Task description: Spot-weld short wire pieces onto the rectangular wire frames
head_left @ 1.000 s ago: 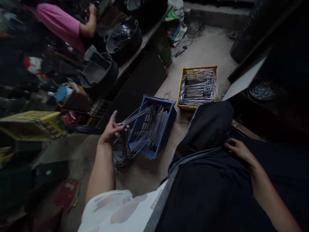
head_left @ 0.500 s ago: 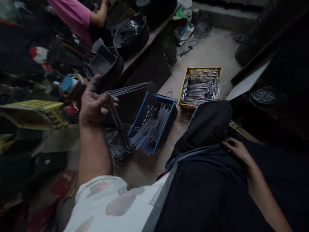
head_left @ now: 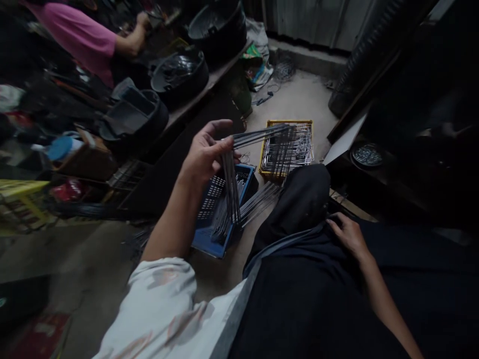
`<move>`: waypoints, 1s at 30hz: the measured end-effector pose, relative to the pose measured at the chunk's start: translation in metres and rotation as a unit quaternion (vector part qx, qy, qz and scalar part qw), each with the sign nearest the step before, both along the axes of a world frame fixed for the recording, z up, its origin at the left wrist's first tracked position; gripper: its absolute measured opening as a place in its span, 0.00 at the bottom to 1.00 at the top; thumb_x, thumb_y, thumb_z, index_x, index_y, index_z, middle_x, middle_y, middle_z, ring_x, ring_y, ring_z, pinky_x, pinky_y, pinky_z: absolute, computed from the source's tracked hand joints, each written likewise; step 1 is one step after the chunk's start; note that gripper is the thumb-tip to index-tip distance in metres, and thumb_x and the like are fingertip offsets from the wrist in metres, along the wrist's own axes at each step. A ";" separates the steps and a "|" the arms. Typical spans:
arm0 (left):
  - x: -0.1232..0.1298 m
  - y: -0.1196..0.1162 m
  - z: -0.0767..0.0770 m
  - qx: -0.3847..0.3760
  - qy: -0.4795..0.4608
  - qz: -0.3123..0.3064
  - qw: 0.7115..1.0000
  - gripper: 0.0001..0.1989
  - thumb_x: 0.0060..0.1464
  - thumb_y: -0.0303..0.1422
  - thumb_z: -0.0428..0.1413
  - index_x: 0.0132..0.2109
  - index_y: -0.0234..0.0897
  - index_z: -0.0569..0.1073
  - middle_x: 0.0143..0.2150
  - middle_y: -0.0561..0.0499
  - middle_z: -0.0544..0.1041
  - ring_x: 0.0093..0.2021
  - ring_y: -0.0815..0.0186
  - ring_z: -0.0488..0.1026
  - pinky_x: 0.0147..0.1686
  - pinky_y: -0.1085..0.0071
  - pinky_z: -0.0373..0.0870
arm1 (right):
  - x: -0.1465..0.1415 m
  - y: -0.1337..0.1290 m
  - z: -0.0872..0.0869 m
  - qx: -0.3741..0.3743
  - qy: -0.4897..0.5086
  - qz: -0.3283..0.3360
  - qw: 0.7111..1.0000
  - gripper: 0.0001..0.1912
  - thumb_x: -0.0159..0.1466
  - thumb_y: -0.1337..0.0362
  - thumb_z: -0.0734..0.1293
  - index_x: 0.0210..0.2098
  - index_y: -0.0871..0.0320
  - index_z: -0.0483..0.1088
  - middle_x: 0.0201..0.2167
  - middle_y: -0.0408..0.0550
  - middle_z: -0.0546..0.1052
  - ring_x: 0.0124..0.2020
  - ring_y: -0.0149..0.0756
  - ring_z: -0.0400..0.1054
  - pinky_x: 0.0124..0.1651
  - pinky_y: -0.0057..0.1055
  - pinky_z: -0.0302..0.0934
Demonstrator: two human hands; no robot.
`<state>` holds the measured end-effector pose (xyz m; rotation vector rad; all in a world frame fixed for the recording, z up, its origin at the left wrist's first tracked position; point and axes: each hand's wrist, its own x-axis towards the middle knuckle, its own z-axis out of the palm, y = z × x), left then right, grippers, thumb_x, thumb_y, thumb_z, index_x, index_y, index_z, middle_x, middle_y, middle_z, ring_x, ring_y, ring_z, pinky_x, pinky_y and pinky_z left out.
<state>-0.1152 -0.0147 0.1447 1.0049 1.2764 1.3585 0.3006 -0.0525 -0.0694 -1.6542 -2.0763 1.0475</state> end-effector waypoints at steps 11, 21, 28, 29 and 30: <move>0.141 0.082 0.015 -0.068 -0.139 -0.234 0.960 0.18 0.54 0.31 0.59 0.49 0.35 0.63 0.36 0.52 0.72 0.31 0.60 0.78 0.36 0.55 0.77 | -0.104 0.024 0.074 0.012 0.270 0.053 0.961 0.29 0.57 0.52 0.73 0.55 0.51 0.67 0.50 0.49 0.76 0.50 0.47 0.70 0.54 0.41 0.64; 0.194 0.107 -0.025 -0.139 -0.048 -0.356 0.923 0.13 0.63 0.39 0.52 0.50 0.36 0.66 0.37 0.51 0.72 0.31 0.65 0.73 0.31 0.65 0.75 | -0.076 0.004 0.034 -0.190 0.340 0.102 0.916 0.20 0.61 0.54 0.71 0.49 0.57 0.73 0.45 0.48 0.78 0.47 0.41 0.72 0.52 0.36 0.64; 0.185 0.099 -0.078 -0.138 0.168 -0.441 0.871 0.24 0.53 0.36 0.60 0.56 0.36 0.67 0.33 0.54 0.73 0.28 0.67 0.70 0.28 0.70 0.69 | -0.017 -0.010 0.016 -0.136 0.291 -0.014 0.947 0.15 0.62 0.54 0.69 0.45 0.56 0.74 0.42 0.47 0.79 0.45 0.41 0.73 0.49 0.34 0.64; 0.182 0.094 -0.083 -0.132 0.200 -0.459 0.855 0.27 0.50 0.34 0.62 0.57 0.36 0.67 0.33 0.54 0.73 0.29 0.66 0.70 0.29 0.71 0.68 | -0.013 -0.013 0.015 -0.128 0.278 -0.020 0.952 0.14 0.62 0.55 0.69 0.44 0.56 0.74 0.42 0.47 0.79 0.44 0.40 0.73 0.49 0.34 0.64; 0.179 0.090 -0.087 -0.126 0.229 -0.476 0.840 0.29 0.48 0.33 0.62 0.58 0.36 0.67 0.34 0.53 0.74 0.30 0.65 0.70 0.29 0.71 0.68 | -0.010 -0.016 0.013 -0.122 0.268 -0.023 0.955 0.14 0.62 0.56 0.69 0.44 0.55 0.74 0.41 0.46 0.79 0.44 0.40 0.73 0.48 0.33 0.64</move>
